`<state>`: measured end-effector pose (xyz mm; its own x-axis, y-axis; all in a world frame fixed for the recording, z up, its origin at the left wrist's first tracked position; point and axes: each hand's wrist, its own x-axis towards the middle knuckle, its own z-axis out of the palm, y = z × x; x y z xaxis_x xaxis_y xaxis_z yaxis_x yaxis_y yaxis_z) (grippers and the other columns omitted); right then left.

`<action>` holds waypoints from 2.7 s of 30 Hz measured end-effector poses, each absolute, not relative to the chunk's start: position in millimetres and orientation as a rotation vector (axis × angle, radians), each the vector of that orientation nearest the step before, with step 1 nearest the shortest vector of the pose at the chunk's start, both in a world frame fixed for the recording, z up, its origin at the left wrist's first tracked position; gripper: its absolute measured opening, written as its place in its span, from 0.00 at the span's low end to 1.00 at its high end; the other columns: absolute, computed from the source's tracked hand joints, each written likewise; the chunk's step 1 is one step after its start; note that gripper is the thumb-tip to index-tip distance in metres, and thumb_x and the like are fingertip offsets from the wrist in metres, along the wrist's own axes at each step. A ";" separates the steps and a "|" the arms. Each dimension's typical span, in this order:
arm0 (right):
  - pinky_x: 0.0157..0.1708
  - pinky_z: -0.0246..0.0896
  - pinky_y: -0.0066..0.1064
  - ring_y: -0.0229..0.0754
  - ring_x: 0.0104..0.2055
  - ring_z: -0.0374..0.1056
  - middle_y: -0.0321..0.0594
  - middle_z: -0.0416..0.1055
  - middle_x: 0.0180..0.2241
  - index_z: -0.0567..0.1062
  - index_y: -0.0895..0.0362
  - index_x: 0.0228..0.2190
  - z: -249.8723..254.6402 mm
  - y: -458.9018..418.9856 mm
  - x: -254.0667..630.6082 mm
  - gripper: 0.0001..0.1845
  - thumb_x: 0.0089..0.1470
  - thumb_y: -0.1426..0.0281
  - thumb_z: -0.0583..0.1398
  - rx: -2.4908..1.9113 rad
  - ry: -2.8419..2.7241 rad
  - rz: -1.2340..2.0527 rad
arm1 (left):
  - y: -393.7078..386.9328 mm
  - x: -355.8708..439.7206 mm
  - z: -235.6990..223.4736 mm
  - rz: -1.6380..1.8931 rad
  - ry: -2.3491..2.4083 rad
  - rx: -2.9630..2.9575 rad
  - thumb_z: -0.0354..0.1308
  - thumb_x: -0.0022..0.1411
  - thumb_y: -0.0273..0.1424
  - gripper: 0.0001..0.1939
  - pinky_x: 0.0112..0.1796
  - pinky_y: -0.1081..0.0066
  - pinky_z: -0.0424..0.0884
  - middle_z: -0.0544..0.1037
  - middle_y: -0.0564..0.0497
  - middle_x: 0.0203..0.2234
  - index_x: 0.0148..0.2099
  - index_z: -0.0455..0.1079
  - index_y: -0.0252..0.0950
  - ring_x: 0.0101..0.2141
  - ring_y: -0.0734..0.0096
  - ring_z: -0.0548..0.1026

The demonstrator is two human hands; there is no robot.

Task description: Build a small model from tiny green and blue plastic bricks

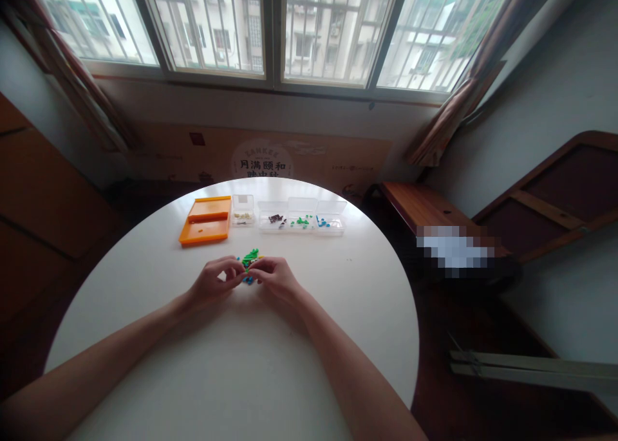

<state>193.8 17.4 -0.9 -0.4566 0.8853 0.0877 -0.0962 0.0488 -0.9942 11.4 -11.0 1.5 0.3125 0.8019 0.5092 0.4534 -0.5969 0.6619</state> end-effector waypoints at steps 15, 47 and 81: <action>0.24 0.59 0.27 0.33 0.22 0.63 0.39 0.73 0.23 0.78 0.61 0.27 3.8 17.4 194.1 0.17 0.38 0.60 0.67 -0.800 -1.500 1.547 | -10.9 11.0 1.9 1.193 1.127 2.187 0.57 0.59 0.32 0.08 0.22 0.79 0.65 0.72 0.51 0.23 0.32 0.71 0.32 0.20 0.81 0.67; 0.23 0.59 0.27 0.34 0.22 0.64 0.39 0.73 0.22 0.79 0.61 0.27 0.7 18.7 194.4 0.16 0.37 0.61 0.68 -0.763 -1.528 1.574 | -11.7 11.4 0.7 1.181 1.114 2.169 0.56 0.56 0.27 0.05 0.22 0.80 0.65 0.68 0.54 0.21 0.28 0.67 0.32 0.20 0.81 0.66; 0.23 0.58 0.26 0.33 0.21 0.63 0.39 0.73 0.22 0.79 0.61 0.26 2.8 18.0 193.7 0.14 0.37 0.64 0.68 -0.789 -1.479 1.596 | -11.8 11.6 -0.9 1.148 1.126 2.142 0.56 0.56 0.27 0.04 0.21 0.81 0.64 0.69 0.54 0.20 0.30 0.67 0.32 0.19 0.82 0.66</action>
